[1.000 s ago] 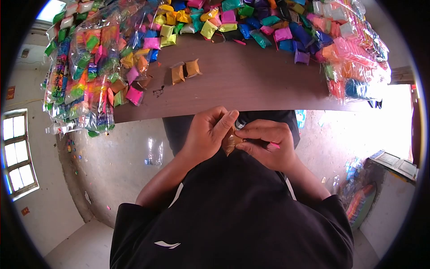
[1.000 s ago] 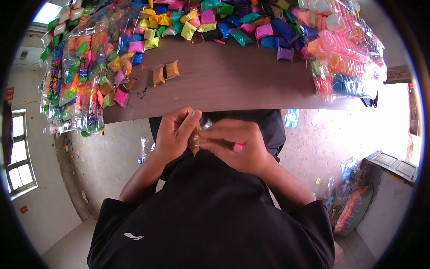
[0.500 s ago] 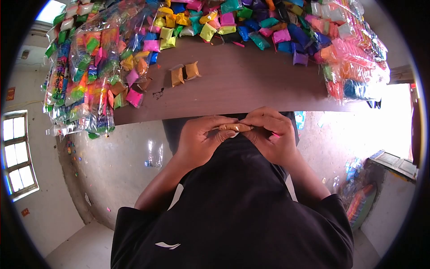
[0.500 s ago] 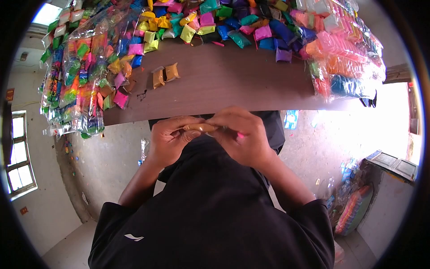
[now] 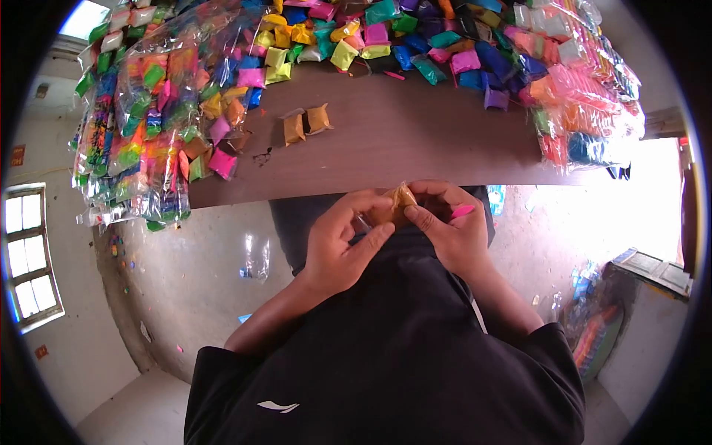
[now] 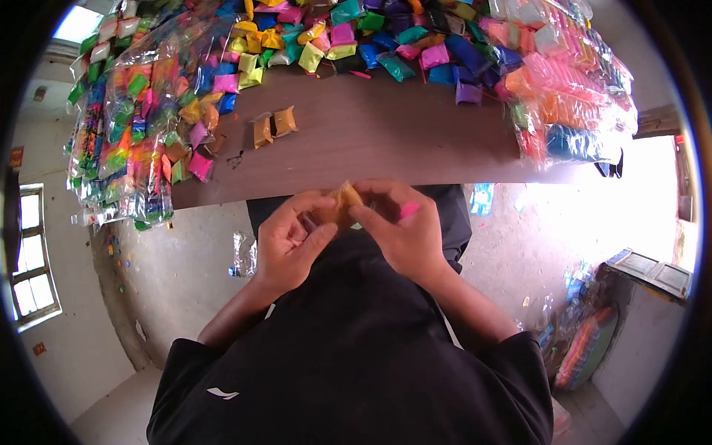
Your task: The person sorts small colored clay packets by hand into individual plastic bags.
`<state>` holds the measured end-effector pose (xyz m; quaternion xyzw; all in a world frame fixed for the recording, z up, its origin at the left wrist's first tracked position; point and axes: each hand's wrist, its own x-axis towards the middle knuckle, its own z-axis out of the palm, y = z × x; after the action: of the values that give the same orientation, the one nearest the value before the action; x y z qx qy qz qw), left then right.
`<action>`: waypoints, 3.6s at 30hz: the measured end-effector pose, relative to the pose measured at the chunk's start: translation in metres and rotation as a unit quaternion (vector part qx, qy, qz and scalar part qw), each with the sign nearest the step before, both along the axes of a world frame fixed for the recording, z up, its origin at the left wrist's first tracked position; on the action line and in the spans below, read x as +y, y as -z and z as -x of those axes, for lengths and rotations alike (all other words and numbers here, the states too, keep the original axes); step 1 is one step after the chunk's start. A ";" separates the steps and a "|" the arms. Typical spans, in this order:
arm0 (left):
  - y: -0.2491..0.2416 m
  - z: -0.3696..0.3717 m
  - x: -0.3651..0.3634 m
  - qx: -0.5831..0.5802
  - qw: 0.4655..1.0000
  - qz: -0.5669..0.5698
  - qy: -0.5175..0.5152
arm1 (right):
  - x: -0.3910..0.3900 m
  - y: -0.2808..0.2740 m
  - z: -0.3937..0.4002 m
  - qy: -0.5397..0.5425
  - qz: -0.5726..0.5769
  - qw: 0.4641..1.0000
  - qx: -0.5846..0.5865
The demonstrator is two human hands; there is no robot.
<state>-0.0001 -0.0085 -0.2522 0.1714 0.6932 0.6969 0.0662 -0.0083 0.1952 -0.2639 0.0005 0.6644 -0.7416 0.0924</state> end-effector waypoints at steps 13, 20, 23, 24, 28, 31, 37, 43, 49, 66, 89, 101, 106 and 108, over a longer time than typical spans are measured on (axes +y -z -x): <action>0.015 -0.006 0.010 -0.163 0.984 -0.027 -0.066 | -0.012 0.010 -0.009 0.058 -0.034 0.987 0.147; 0.010 -0.007 0.012 -0.105 0.992 0.039 -0.053 | -0.013 0.008 -0.004 0.047 -0.045 0.978 0.200; 0.001 -0.003 0.010 -0.057 0.992 0.103 -0.038 | -0.010 0.009 -0.004 0.040 -0.083 0.970 0.224; 0.002 -0.003 0.010 -0.057 0.992 0.104 -0.038 | -0.009 0.009 -0.002 0.041 -0.083 0.970 0.224; 0.014 -0.001 0.010 -0.123 0.990 -0.029 -0.058 | 0.003 -0.007 -0.002 0.009 -0.058 0.988 0.143; 0.013 -0.001 0.012 -0.176 0.977 -0.105 -0.065 | 0.008 -0.008 -0.003 -0.008 -0.069 0.992 0.107; 0.017 -0.002 0.013 -0.269 0.947 -0.174 -0.034 | 0.017 0.003 0.005 -0.051 -0.096 0.968 0.225; 0.011 0.007 0.008 -0.305 0.934 -0.187 0.028 | 0.017 0.004 0.005 -0.033 -0.096 0.968 0.229; 0.013 0.007 0.009 -0.306 0.937 -0.165 0.047 | 0.016 -0.002 0.006 -0.017 -0.138 0.958 0.250; 0.009 0.019 -0.002 -0.337 0.912 -0.217 0.083 | 0.027 -0.005 0.012 -0.064 -0.101 0.979 0.162; 0.013 -0.005 -0.009 -0.293 0.924 -0.226 0.091 | 0.018 -0.002 0.003 -0.062 -0.145 0.944 0.289; 0.012 -0.019 -0.013 -0.219 0.964 -0.134 0.074 | 0.015 -0.001 -0.018 -0.069 -0.127 0.965 0.219; 0.015 -0.017 -0.011 -0.231 0.955 -0.178 0.058 | 0.008 0.000 -0.018 -0.053 -0.103 0.969 0.219; 0.016 -0.018 -0.011 -0.217 0.956 -0.192 0.055 | 0.006 -0.001 -0.019 -0.043 -0.099 0.968 0.225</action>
<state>0.0178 -0.0195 -0.2679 0.0637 0.5049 0.8324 0.2193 0.0108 0.2014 -0.2630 -0.1855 0.7375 -0.6488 -0.0282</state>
